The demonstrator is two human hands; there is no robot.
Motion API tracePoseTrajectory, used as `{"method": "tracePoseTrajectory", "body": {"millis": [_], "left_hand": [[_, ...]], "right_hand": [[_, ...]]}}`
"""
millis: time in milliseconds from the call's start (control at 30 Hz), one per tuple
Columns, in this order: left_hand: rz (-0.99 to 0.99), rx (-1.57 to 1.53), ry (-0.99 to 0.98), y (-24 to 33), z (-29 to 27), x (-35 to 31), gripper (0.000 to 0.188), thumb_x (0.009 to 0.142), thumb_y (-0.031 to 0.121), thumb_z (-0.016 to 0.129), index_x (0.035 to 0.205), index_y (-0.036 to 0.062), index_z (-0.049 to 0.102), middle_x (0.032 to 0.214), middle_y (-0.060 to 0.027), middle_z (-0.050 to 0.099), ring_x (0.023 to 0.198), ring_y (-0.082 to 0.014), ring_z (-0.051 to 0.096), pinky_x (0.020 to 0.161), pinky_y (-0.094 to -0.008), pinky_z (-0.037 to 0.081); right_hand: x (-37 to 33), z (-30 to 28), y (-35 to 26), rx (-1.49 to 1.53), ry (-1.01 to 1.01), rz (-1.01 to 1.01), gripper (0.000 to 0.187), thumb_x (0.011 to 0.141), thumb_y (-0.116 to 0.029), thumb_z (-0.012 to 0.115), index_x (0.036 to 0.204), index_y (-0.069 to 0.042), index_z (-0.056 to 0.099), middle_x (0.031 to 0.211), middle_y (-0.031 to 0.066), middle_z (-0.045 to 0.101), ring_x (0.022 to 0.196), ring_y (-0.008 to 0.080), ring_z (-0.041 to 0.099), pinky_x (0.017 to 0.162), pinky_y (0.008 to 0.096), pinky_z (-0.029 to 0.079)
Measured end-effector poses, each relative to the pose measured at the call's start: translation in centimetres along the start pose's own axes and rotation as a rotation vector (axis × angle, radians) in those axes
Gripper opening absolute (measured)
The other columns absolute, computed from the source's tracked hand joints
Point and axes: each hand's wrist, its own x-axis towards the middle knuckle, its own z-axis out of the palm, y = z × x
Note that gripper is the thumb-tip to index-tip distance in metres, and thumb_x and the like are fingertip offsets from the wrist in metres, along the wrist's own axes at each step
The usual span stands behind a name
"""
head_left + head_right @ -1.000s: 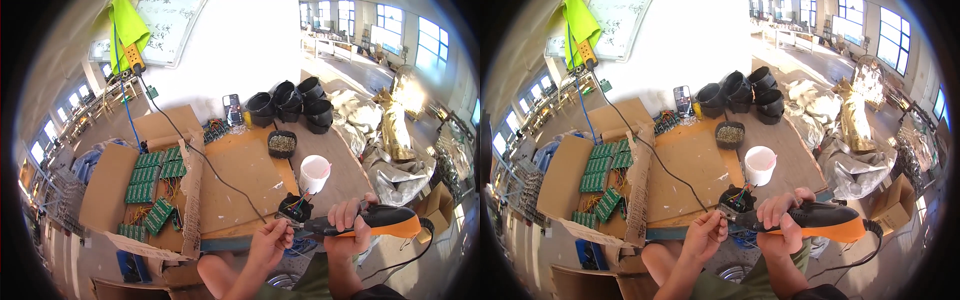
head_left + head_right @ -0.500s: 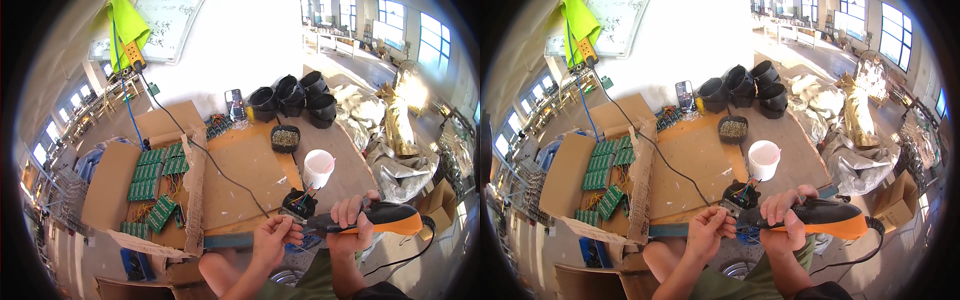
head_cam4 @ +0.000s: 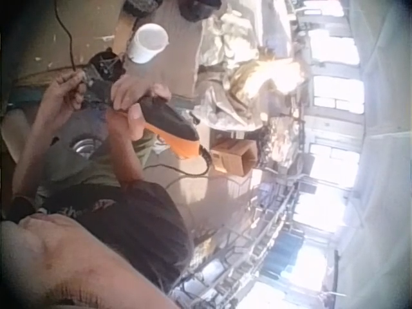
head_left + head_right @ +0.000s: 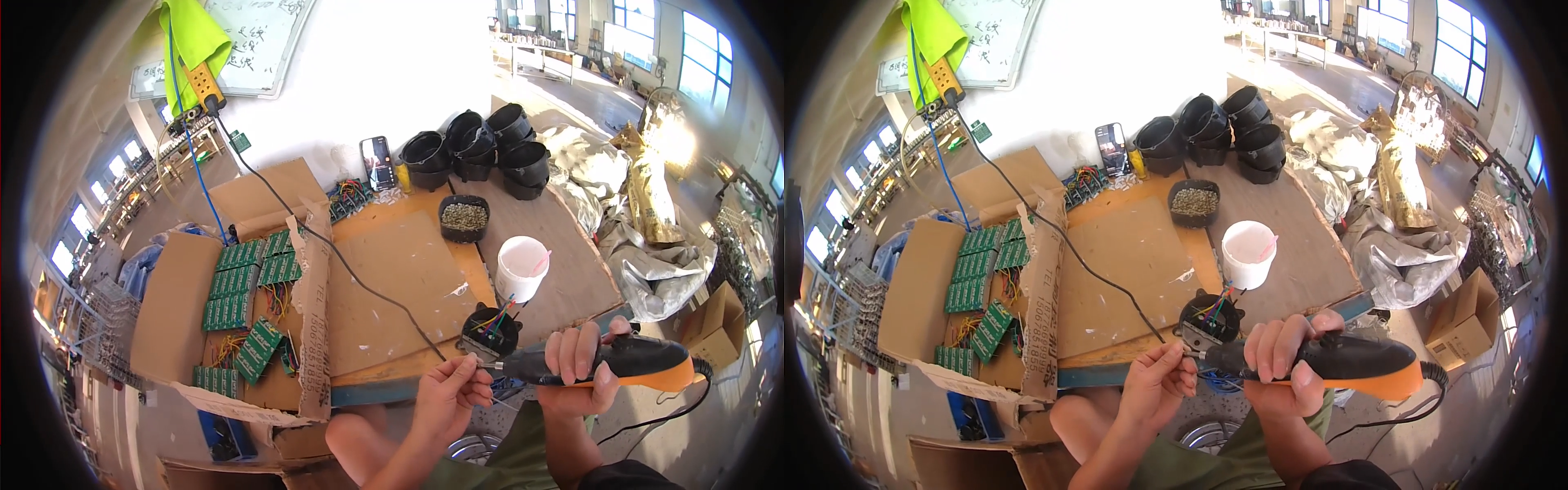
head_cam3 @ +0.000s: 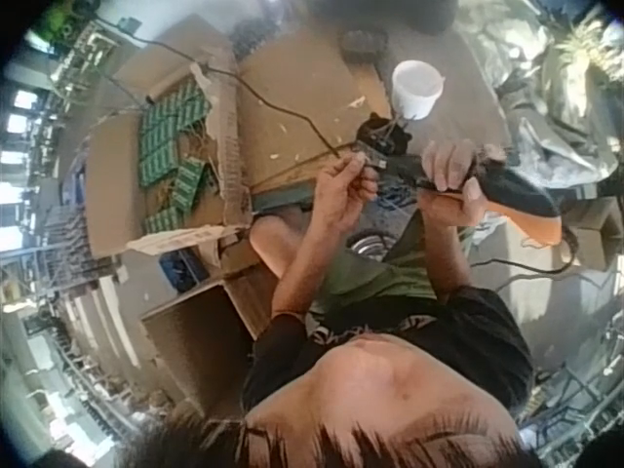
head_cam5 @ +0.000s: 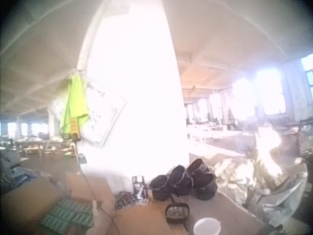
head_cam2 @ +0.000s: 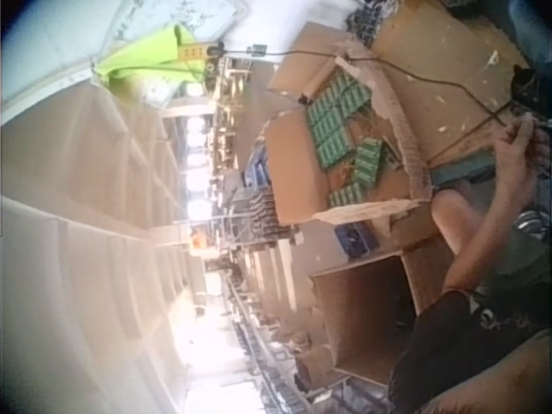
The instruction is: The person attaches colored wires into a circular plastic component, applies a white substance from a cup using a small spoon, and then uses a handheld power tool to secure fasteners into the assembly.
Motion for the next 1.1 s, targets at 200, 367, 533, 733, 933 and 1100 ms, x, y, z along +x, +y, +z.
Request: {"method": "tracePoseTrajectory", "body": {"millis": [200,367,533,733,933,1100], "left_hand": [[0.237,0.146,0.064,-0.6,2.0,-0.2,0.020,0.100,0.015,0.057,0.104,-0.0034,0.065,0.080,-0.0147,0.070,0.062,-0.0203,0.067,0.050,-0.0310,0.053],[0.160,0.117,0.066,1.1,3.4,0.0,0.027,0.102,0.019,0.052,0.109,-0.0047,0.064,0.078,-0.0154,0.069,0.059,-0.0214,0.065,0.049,-0.0303,0.052],[0.185,0.168,0.152,3.5,0.0,1.8,0.026,0.096,0.016,0.054,0.114,-0.0017,0.062,0.089,-0.0129,0.066,0.072,-0.0184,0.062,0.058,-0.0278,0.049],[0.282,0.805,-0.020,6.7,-2.3,6.2,0.045,0.082,0.010,0.074,0.121,-0.0005,0.055,0.084,0.0011,0.047,0.073,-0.0107,0.047,0.063,-0.0228,0.038],[0.195,1.695,-0.368,6.6,-0.2,8.8,0.112,0.053,0.033,0.097,0.146,0.0099,0.038,0.117,-0.0128,0.044,0.107,-0.0290,0.051,0.095,-0.0392,0.044],[0.338,1.493,-0.434,4.5,-2.3,9.2,0.112,0.053,0.035,0.098,0.144,0.0062,0.039,0.123,-0.0139,0.049,0.121,-0.0293,0.051,0.104,-0.0380,0.042]], "right_hand": [[0.2,-0.2,0.2,-0.026,-0.162,-0.074,0.046,0.090,-0.019,0.065,0.130,-0.014,0.044,0.072,-0.0011,0.048,0.058,0.0112,0.047,0.060,0.0294,0.040],[0.4,-0.8,1.0,0.077,0.144,-0.096,0.045,0.091,-0.024,0.060,0.132,-0.015,0.044,0.073,-0.0027,0.044,0.059,0.0085,0.044,0.060,0.0283,0.039],[2.3,-2.5,0.4,0.121,0.236,-0.099,0.042,0.092,-0.027,0.055,0.131,-0.015,0.045,0.075,-0.0038,0.043,0.061,0.0063,0.041,0.063,0.0260,0.036],[3.8,-4.7,-0.4,-0.039,0.215,-0.025,0.044,0.087,-0.016,0.055,0.130,-0.011,0.045,0.074,0.0012,0.045,0.062,0.0132,0.046,0.064,0.0323,0.040],[3.0,-6.0,0.7,-0.221,0.084,0.143,0.042,0.084,-0.017,0.063,0.121,-0.009,0.046,0.069,0.0012,0.046,0.057,0.0138,0.046,0.058,0.0318,0.040],[2.1,-6.1,1.3,-0.398,0.002,0.312,0.051,0.080,-0.009,0.070,0.122,-0.008,0.042,0.068,0.0034,0.050,0.059,0.0168,0.052,0.059,0.0330,0.044]]}}
